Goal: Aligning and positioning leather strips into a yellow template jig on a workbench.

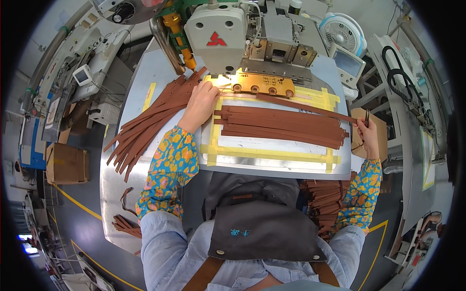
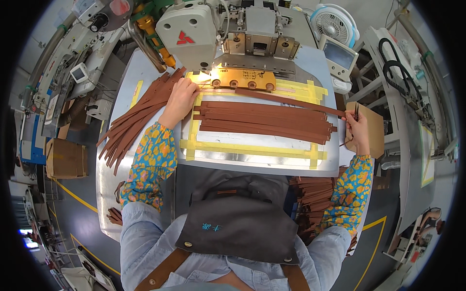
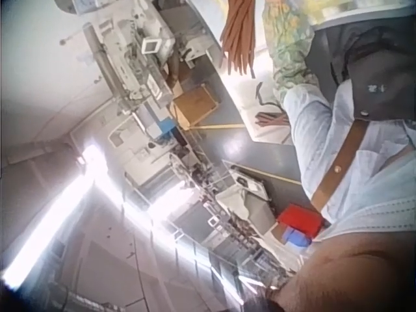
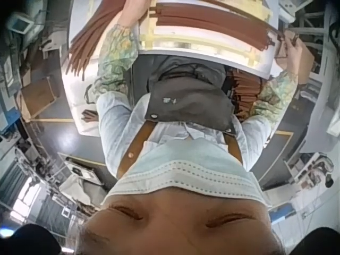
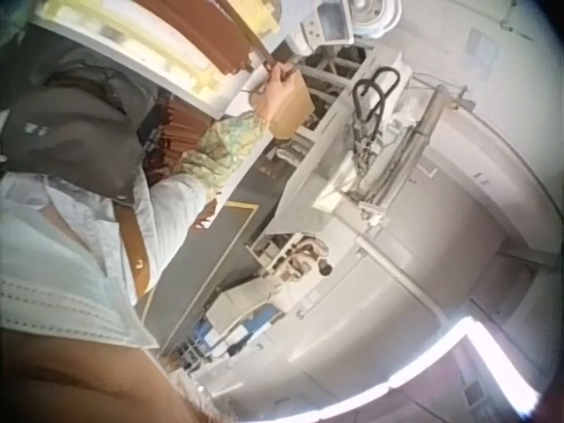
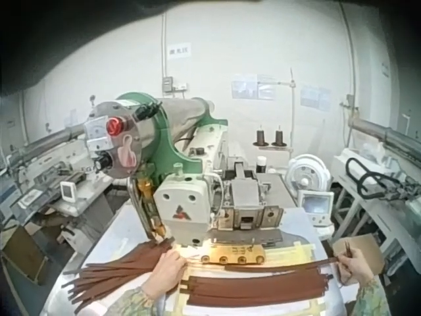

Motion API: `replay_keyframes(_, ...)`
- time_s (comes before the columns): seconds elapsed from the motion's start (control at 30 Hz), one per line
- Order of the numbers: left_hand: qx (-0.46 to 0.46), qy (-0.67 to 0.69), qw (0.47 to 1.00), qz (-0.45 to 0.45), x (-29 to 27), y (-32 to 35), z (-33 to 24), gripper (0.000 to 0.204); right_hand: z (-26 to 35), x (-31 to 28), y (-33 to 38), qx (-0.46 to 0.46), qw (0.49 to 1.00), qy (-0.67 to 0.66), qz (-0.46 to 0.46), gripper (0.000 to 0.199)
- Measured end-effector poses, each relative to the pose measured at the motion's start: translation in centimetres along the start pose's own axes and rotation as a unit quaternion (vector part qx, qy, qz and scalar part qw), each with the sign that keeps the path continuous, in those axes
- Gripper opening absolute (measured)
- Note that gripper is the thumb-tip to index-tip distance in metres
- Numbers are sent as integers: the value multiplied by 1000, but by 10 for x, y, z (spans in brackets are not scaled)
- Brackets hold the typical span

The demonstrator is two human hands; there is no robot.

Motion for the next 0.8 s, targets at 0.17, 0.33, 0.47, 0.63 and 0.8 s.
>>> replay_keyframes(0.17,-3,-49,999,-2,-6,3,-5,18,13,19,-11,-5,999,9,32,12)
replay_keyframes(0.33,-20,-63,998,17,-10,7,-4,25,16,37,-23,10,1000,0,19,12)
replay_keyframes(0.47,28,-68,997,4,-17,3,-11,32,22,54,-25,8,1000,1,29,10)
replay_keyframes(0.63,85,6,996,-25,-9,-2,-23,35,37,78,-23,5,999,20,39,7)
replay_keyframes(0.8,91,-19,996,-9,-4,0,-18,31,41,90,-27,-3,997,43,66,7)
Point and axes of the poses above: each hand's wrist, its own y-axis away from the middle knuckle, its own x-axis out of the palm, z = x × y, the point moved 2 cm from there along -y, towards the middle knuckle, and after that the axes turned 12 degrees about x, right-handed, at the moved point
